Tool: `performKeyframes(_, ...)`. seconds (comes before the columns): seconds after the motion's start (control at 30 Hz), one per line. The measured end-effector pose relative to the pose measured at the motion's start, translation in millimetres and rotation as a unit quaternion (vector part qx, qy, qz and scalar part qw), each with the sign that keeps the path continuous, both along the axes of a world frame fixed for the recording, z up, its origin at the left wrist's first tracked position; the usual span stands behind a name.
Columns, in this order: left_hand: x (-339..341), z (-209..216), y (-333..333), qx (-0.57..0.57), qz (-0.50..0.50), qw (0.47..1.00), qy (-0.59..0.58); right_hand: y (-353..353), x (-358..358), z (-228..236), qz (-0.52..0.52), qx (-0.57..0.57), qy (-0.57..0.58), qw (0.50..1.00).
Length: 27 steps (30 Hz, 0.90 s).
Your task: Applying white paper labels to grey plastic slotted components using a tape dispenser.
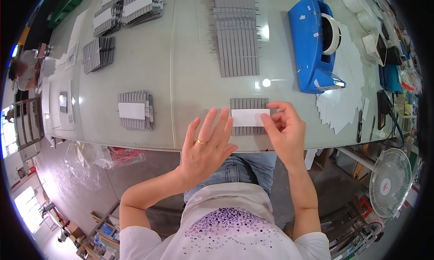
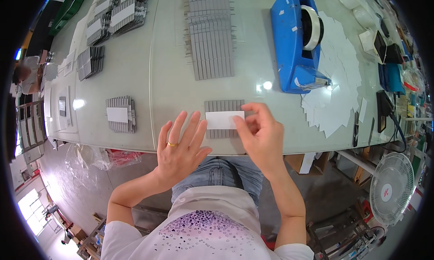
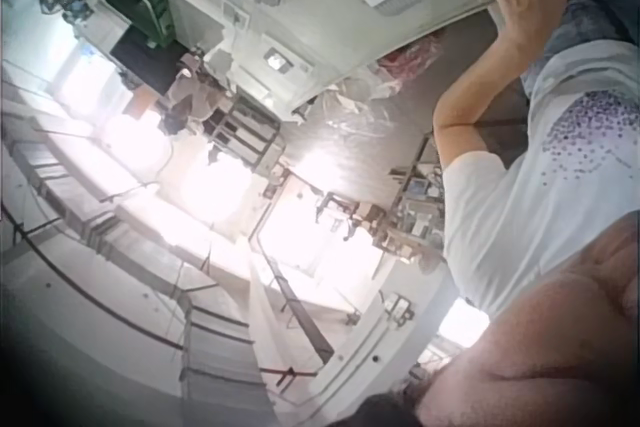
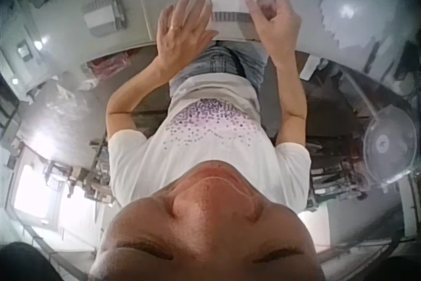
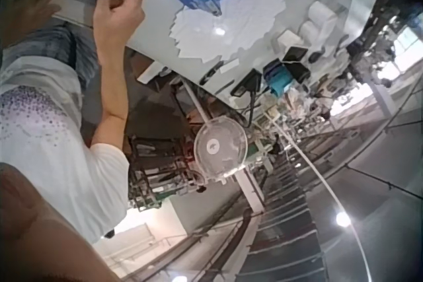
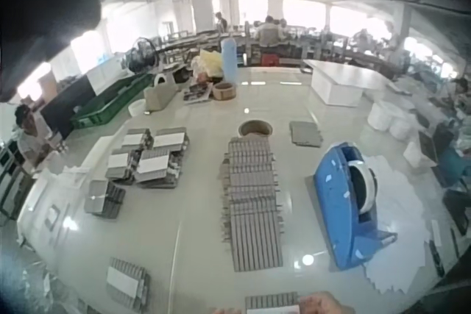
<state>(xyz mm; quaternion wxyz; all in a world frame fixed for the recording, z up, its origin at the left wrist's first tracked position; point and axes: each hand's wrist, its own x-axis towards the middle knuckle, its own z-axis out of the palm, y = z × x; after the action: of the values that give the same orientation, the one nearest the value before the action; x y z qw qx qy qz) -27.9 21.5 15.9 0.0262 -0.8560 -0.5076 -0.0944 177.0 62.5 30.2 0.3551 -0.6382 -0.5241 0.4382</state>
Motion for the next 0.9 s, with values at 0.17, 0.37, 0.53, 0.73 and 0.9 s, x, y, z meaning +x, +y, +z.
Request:
performKeyframes(0.17, -9.6, -1.4, -3.8, -0.026, -0.015, 0.998, -0.057, 5.6, 56.4, 19.0, -0.097, 0.158, -0.15, 0.971)
performKeyframes(0.37, 35.0, 18.6, 1.2, 0.078, -0.016, 0.976, -0.202, 59.0, 107.7, 45.6, -0.13, 0.307, -0.298, 0.895)
performKeyframes(0.53, 124.9, 27.2, 46.0, -0.136, -0.063, 0.855, -0.496, 68.1, 108.9, 40.9, -0.032, 0.209, -0.145, 0.966)
performKeyframes(0.73, 168.3, 18.6, 84.8, -0.581, 0.144, 0.267, -0.756, 13.7, 106.7, 33.0, -0.047, 0.253, -0.129, 0.958)
performKeyframes(0.9, 176.2, 22.3, 95.4, -0.573, 0.152, 0.219, -0.775, 3.1, 107.6, 34.6, -0.054, 0.229, -0.128, 0.963)
